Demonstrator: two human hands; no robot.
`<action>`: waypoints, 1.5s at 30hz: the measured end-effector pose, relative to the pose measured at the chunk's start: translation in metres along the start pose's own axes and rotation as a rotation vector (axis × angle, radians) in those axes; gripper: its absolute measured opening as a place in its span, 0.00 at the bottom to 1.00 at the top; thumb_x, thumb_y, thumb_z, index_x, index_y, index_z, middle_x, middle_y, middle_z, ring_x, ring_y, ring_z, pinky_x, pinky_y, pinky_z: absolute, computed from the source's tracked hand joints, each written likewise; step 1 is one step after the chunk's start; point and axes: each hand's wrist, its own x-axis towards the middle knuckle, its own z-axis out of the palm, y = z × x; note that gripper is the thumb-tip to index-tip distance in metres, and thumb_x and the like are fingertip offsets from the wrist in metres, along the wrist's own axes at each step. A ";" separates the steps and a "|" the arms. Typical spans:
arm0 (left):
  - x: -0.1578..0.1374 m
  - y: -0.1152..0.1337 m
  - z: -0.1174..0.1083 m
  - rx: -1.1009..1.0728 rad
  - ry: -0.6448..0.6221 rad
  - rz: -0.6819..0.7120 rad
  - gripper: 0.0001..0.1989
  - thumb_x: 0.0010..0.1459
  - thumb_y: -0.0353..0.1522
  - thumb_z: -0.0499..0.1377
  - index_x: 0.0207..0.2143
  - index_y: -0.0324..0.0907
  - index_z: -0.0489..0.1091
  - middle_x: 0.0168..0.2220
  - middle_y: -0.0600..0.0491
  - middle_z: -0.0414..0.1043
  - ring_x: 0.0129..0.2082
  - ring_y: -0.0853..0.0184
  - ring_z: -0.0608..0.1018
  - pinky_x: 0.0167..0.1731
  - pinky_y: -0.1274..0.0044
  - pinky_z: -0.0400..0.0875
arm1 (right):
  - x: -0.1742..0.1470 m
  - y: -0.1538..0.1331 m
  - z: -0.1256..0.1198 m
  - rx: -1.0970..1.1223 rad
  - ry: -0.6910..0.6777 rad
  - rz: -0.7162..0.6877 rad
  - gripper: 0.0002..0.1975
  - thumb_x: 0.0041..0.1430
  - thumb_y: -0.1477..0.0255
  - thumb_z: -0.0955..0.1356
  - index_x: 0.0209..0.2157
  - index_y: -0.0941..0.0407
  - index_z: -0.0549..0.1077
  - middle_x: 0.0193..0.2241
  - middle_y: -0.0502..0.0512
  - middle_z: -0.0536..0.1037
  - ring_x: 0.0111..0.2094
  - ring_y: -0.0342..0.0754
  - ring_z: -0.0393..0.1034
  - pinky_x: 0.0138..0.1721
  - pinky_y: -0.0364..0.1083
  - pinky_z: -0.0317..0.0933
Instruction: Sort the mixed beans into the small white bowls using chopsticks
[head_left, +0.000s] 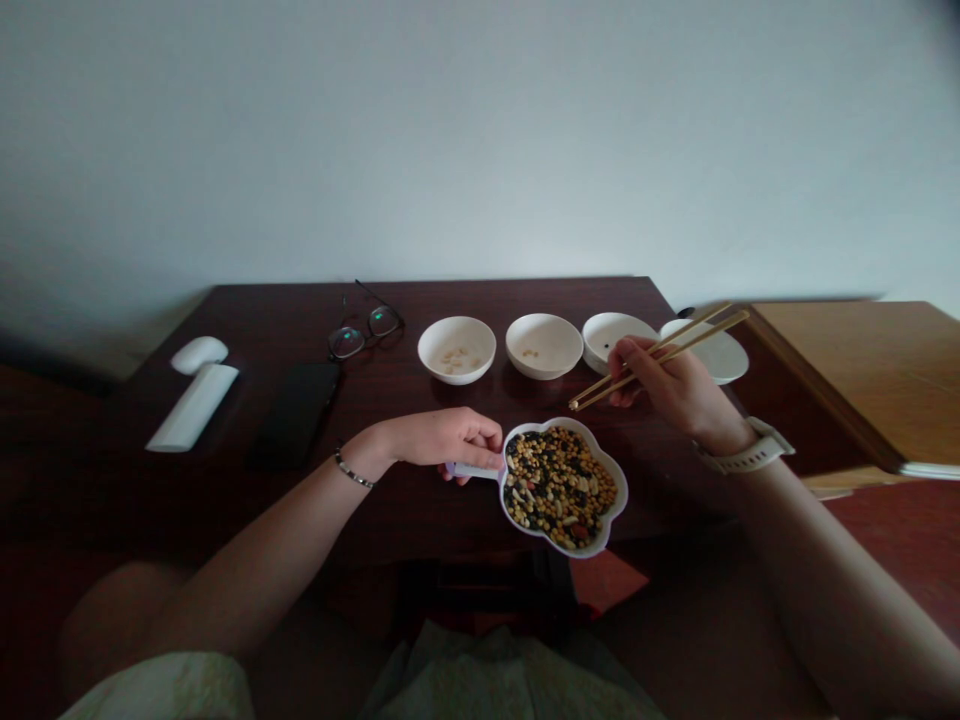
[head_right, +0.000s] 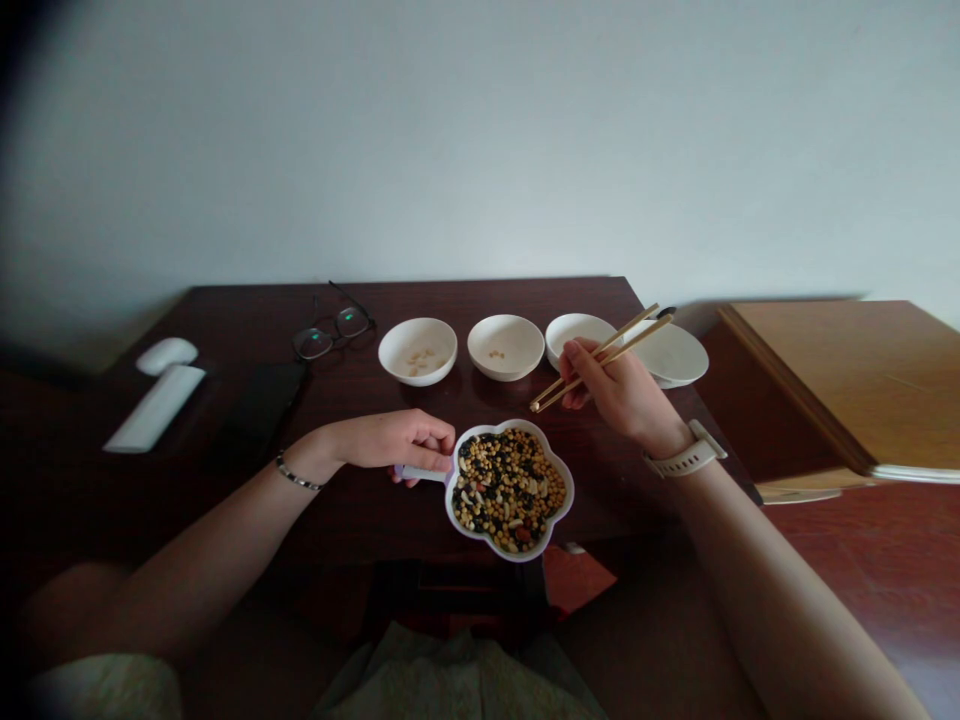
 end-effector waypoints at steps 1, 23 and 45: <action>0.000 -0.001 0.000 -0.001 -0.001 -0.002 0.22 0.67 0.51 0.67 0.41 0.41 0.74 0.31 0.54 0.76 0.27 0.69 0.78 0.24 0.81 0.71 | -0.001 -0.001 -0.001 0.043 0.018 0.008 0.26 0.74 0.45 0.66 0.33 0.54 0.75 0.22 0.54 0.79 0.24 0.48 0.76 0.25 0.45 0.69; 0.002 -0.009 0.001 -0.035 0.014 0.037 0.20 0.68 0.50 0.66 0.42 0.41 0.74 0.32 0.53 0.74 0.28 0.68 0.78 0.25 0.80 0.71 | 0.046 -0.036 0.078 0.656 0.140 -0.105 0.21 0.68 0.49 0.73 0.36 0.52 0.74 0.34 0.51 0.77 0.31 0.43 0.77 0.33 0.42 0.75; 0.007 -0.005 0.001 -0.039 0.111 0.024 0.21 0.68 0.51 0.65 0.42 0.42 0.74 0.31 0.55 0.72 0.26 0.70 0.74 0.24 0.81 0.66 | -0.023 -0.022 0.039 0.281 -0.104 -0.031 0.26 0.77 0.48 0.64 0.32 0.53 0.73 0.21 0.51 0.77 0.22 0.45 0.71 0.26 0.44 0.65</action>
